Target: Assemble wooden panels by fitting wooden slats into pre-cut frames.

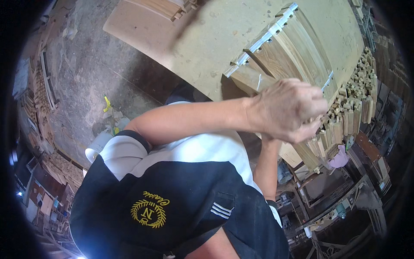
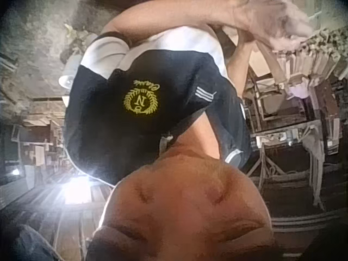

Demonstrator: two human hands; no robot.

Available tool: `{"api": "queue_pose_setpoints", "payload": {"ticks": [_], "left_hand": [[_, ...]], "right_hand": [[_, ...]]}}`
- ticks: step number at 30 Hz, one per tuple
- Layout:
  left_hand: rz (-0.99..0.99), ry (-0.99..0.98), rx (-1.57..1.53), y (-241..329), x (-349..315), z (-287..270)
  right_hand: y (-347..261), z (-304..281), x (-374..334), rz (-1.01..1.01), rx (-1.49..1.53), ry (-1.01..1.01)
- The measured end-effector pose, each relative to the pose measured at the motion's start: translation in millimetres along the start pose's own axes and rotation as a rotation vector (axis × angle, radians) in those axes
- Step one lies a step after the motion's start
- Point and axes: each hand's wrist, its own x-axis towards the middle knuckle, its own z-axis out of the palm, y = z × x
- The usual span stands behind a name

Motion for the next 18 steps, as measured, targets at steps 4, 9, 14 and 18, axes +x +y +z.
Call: {"api": "queue_pose_setpoints", "payload": {"ticks": [4, 9, 14, 18], "left_hand": [[-0.29, -0.122, -0.27, -24.4, 19.1, -12.8], [-0.564, -0.393, -0.597, -49.5, 40.8, -45.5], [-0.591, -0.444, -0.615, -57.4, 41.8, -51.4], [-0.583, -0.463, -0.583, -52.8, 33.2, -55.2]], "right_hand": [[15.5, 7.3, 32.7, 0.2, 0.158, -0.112], [-9.2, 2.8, 71.8, 0.316, 0.557, -0.159], [-5.9, 5.8, 66.5, 0.299, 0.59, -0.148], [-11.9, 7.4, 58.2, 0.361, 0.63, -0.156]]}}
